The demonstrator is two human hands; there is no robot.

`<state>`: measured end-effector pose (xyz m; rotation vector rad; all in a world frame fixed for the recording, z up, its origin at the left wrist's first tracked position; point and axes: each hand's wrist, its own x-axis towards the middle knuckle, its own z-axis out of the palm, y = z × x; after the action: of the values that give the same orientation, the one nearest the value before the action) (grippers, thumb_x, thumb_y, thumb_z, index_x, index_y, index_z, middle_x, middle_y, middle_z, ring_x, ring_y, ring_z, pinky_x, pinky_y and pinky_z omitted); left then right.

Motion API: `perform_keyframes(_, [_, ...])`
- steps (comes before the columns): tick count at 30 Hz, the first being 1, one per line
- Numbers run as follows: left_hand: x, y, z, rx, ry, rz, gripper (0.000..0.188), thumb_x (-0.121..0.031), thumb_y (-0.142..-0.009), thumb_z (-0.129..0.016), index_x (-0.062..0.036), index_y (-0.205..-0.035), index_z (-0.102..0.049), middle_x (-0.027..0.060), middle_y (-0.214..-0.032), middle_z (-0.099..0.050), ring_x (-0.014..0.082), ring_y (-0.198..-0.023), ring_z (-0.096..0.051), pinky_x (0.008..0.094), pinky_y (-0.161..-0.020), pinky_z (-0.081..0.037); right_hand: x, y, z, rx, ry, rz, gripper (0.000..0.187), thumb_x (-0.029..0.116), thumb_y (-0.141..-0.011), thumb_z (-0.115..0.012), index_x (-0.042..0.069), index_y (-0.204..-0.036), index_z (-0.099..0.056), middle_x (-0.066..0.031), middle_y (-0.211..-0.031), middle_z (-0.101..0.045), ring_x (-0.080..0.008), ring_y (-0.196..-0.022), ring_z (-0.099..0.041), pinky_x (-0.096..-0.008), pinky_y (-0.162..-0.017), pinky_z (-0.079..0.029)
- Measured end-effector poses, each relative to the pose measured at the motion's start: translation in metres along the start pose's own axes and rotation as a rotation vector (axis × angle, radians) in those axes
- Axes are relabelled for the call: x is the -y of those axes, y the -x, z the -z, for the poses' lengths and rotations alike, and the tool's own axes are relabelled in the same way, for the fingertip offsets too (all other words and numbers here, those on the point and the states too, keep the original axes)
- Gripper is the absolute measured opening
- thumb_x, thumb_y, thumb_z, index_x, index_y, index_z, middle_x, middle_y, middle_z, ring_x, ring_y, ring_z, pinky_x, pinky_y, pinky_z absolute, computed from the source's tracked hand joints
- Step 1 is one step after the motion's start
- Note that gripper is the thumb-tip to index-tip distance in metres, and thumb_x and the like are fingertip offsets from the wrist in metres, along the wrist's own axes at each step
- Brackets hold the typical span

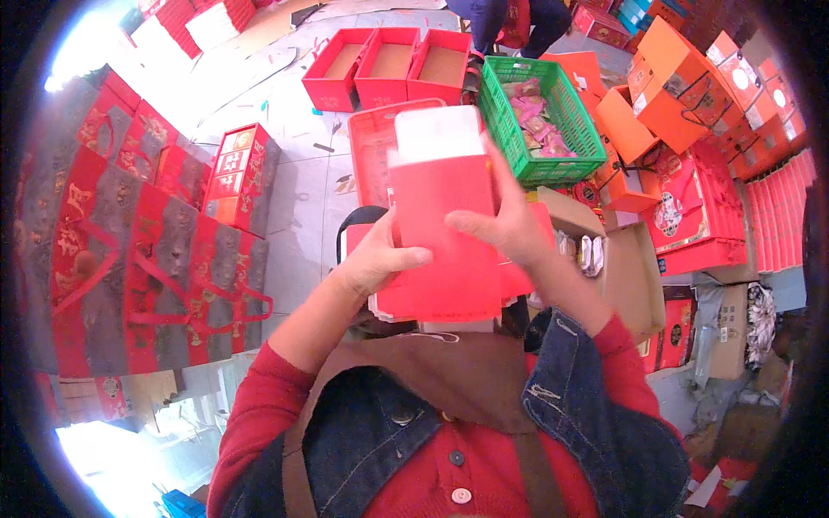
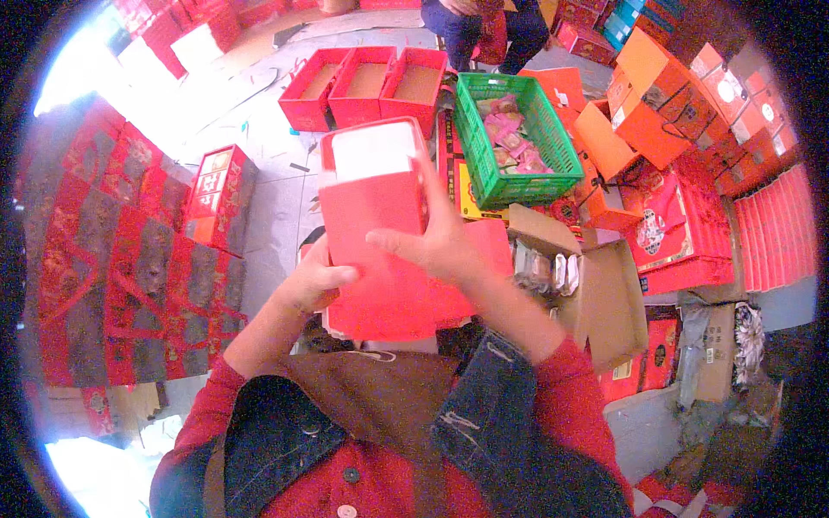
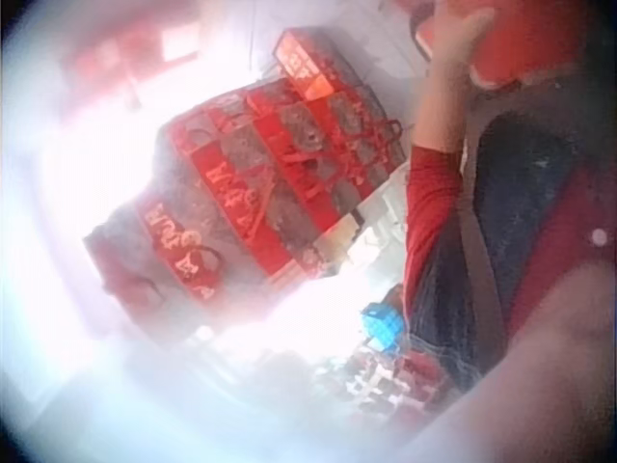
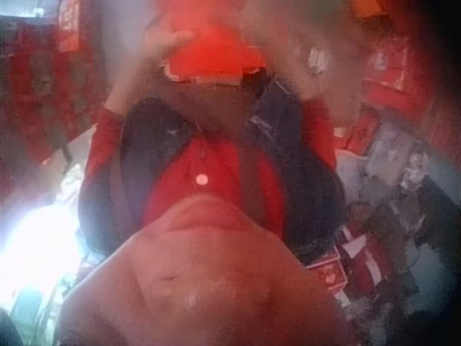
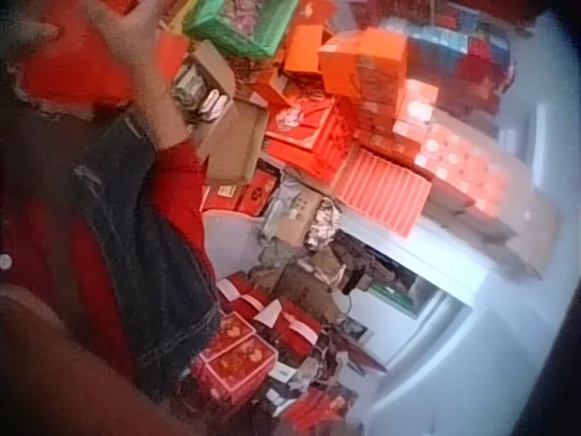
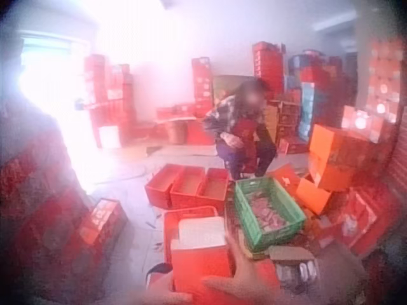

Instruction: The person assembles red and orange cardboard boxes by folding flaps and tucking them into slots. They handle multiple flat-packed boxes, fold them into shape, and place finished units into a red plastic basket.

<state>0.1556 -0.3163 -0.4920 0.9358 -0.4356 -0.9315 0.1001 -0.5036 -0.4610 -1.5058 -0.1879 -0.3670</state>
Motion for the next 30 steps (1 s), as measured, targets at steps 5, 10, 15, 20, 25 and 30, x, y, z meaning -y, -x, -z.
perform_keyframes(5, [0.027, 0.003, 0.004, -0.149, -0.011, -0.156, 0.092, -0.005, -0.075, -0.071, -0.0101, -0.145, -0.011, 0.0154, -0.127, -0.049, 0.0233, -0.115, -0.051, 0.0391, -0.095, -0.043, -0.032, 0.034, -0.009, -0.132, -0.112, -0.209, 0.080, 0.002, -0.075, -0.068, 0.007, -0.140, -0.021, -0.0158, -0.130, -0.042, -0.0235, -0.118, -0.045, -0.0366, -0.099, -0.038])
perform_keyframes(10, [0.023, -0.009, 0.017, -0.113, -0.070, -0.216, 0.085, -0.010, -0.079, -0.070, -0.0155, -0.145, -0.016, 0.0157, -0.124, -0.050, 0.0235, -0.112, -0.052, 0.0382, -0.094, -0.044, -0.031, 0.029, -0.002, -0.055, -0.070, -0.201, 0.056, 0.008, -0.083, -0.062, 0.007, -0.131, -0.033, -0.0115, -0.119, -0.049, -0.0186, -0.111, -0.049, -0.0326, -0.094, -0.041])
perform_keyframes(15, [0.015, -0.017, 0.016, -0.219, 0.093, -0.128, 0.057, -0.018, -0.084, -0.065, -0.0098, -0.132, -0.035, 0.0130, -0.113, -0.055, 0.0202, -0.104, -0.055, 0.0362, -0.090, -0.045, -0.055, 0.026, 0.017, -0.060, -0.231, -0.323, 0.032, 0.017, -0.092, -0.048, 0.004, -0.121, -0.047, -0.0052, -0.110, -0.054, -0.0117, -0.102, -0.051, -0.0271, -0.088, -0.040])
perform_keyframes(20, [0.004, -0.031, 0.020, -0.277, 0.051, 0.007, 0.034, -0.018, -0.087, -0.062, -0.0012, -0.115, -0.051, 0.0077, -0.103, -0.059, 0.0153, -0.094, -0.057, 0.0302, -0.084, -0.048, -0.046, 0.017, 0.015, -0.001, -0.320, -0.349, 0.028, 0.018, -0.094, -0.047, 0.003, -0.118, -0.050, -0.0033, -0.105, -0.056, -0.0102, -0.096, -0.052, -0.0258, -0.087, -0.041])
perform_keyframes(25, [-0.013, -0.053, 0.016, -0.327, -0.027, -0.071, 0.029, -0.017, -0.088, -0.061, 0.0014, -0.109, -0.057, 0.0062, -0.097, -0.062, 0.0132, -0.087, -0.060, 0.0273, -0.079, -0.049, -0.045, -0.009, 0.014, -0.104, -0.249, -0.186, 0.027, 0.013, -0.092, -0.051, 0.003, -0.117, -0.051, -0.0040, -0.105, -0.057, -0.0091, -0.096, -0.053, -0.0240, -0.084, -0.042])
perform_keyframes(30, [-0.019, -0.064, 0.011, -0.359, 0.012, -0.103, 0.030, -0.017, -0.088, -0.061, 0.0031, -0.110, -0.058, 0.0080, -0.098, -0.063, 0.0124, -0.088, -0.060, 0.0254, -0.075, -0.050, -0.063, -0.027, 0.021, -0.214, -0.166, -0.245, 0.023, 0.019, -0.092, -0.054, 0.000, -0.104, -0.058, -0.0038, -0.094, -0.061, -0.0088, -0.086, -0.056, -0.0239, -0.078, -0.044])
